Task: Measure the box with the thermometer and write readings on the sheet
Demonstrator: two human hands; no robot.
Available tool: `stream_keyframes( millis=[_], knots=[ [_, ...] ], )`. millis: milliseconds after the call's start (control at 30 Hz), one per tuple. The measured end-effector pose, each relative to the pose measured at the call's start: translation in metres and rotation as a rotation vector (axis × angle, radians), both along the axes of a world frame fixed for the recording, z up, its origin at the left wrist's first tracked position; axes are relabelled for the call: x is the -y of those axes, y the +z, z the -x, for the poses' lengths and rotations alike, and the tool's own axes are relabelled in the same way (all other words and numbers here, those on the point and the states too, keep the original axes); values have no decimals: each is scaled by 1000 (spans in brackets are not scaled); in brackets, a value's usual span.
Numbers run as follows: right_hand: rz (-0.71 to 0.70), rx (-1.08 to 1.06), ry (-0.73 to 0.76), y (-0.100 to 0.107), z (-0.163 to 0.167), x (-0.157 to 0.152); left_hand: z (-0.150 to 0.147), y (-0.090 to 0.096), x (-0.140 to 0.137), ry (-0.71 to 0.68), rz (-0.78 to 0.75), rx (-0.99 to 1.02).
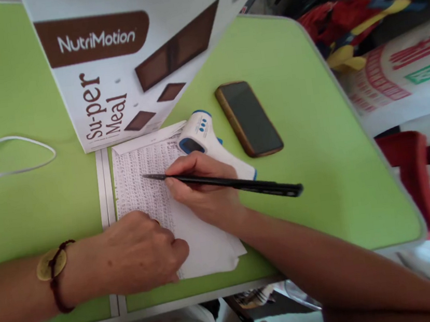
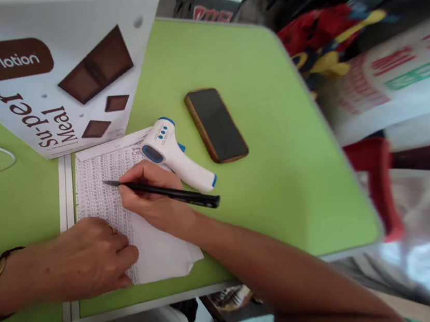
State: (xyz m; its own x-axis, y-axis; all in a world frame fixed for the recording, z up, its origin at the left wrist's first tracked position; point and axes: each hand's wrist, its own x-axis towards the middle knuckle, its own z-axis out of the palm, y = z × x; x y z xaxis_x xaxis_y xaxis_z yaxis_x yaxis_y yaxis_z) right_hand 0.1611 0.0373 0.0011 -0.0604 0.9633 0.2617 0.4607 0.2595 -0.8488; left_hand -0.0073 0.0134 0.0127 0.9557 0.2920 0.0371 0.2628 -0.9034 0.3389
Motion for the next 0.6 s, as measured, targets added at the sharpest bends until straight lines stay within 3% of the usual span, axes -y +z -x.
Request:
stream_keyframes(
  millis=[600],
  knots=[
    [-28,15,60,-5,-1,-1,0,0,-1,29,5,-16]
  ],
)
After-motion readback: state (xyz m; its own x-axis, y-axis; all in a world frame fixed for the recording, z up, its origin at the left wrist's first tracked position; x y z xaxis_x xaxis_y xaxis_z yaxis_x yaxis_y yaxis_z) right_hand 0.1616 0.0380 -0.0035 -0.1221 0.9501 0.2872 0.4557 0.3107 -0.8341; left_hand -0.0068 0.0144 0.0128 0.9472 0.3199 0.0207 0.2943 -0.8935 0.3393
